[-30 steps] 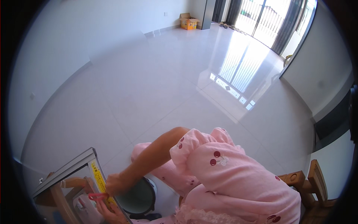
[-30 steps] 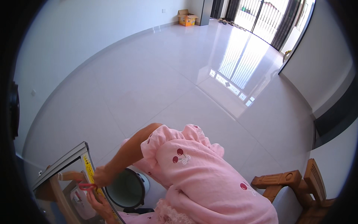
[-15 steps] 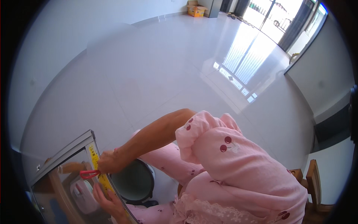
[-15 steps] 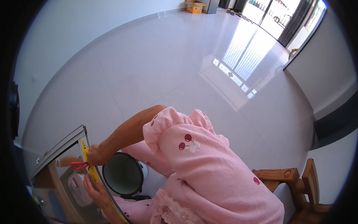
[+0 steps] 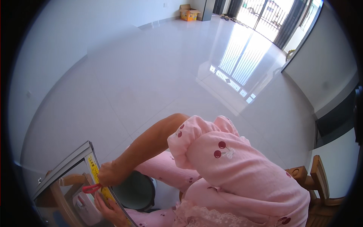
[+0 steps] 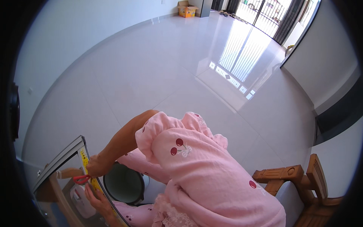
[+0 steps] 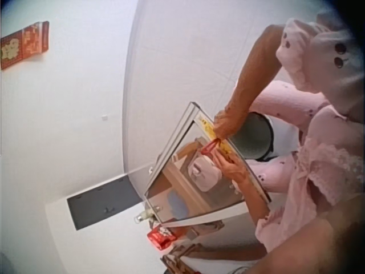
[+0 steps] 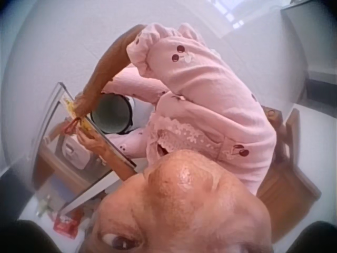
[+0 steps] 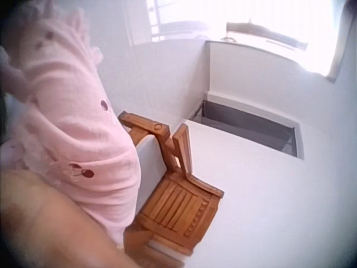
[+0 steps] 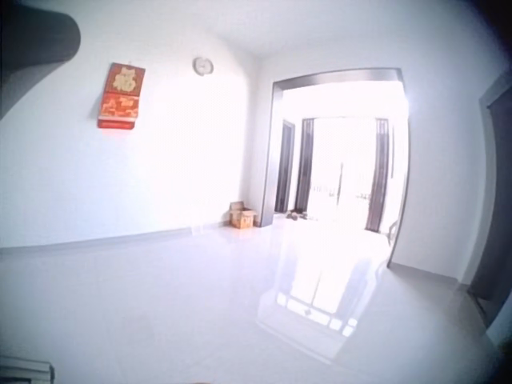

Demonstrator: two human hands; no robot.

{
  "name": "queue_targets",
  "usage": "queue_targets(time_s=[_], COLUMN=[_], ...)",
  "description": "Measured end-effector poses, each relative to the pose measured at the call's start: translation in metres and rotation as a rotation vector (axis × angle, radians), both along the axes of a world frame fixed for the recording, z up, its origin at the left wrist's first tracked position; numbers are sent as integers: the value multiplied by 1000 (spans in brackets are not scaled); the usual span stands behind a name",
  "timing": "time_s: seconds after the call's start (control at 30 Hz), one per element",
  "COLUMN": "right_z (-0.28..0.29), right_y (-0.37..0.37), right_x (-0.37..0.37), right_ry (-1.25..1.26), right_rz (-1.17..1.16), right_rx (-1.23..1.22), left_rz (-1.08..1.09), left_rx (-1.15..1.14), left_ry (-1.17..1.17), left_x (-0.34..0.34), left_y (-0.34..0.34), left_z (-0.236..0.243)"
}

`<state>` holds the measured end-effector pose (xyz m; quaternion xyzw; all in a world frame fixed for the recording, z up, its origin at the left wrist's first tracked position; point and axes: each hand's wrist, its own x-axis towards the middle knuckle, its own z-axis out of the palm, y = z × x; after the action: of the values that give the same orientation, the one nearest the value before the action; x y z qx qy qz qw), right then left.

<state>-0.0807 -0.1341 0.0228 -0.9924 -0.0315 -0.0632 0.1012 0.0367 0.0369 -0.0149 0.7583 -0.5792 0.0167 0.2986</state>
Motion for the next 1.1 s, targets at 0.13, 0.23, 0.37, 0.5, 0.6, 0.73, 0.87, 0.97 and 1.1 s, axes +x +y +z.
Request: queue_targets(time_s=[0.13, 0.23, 0.37, 0.5, 0.6, 0.73, 0.87, 0.97, 1.1], right_z=[-2, -17, 2, -18, -11, -11, -16, -17, -27], right_y=[-10, 14, 0, 0, 16, -4, 11, -1, 10], right_x=[5, 9, 9, 16, 5, 13, 13, 18, 24], right_ry=[-30, -23, 87, 51, 1, -19, 11, -26, -19], right_rz=[-100, 108, -90, -11, -66, -156, -8, -58, -95], right_rx=[96, 47, 79, -49, 136, 55, 81, -30, 39], left_rz=[-24, -2, 5, 9, -22, -4, 12, -6, 3], left_rx=[16, 107, -24, 21, 8, 48, 6, 18, 16], left_ry=[-30, 37, 35, -23, -20, 3, -31, 20, -21], left_x=[-3, 6, -8, 5, 5, -8, 6, -6, 4], left_y=[-4, -1, -2, -1, 1, -2, 1, 0, -2], left_z=[4, -2, 5, -5, -4, 8, -7, 7, -4])
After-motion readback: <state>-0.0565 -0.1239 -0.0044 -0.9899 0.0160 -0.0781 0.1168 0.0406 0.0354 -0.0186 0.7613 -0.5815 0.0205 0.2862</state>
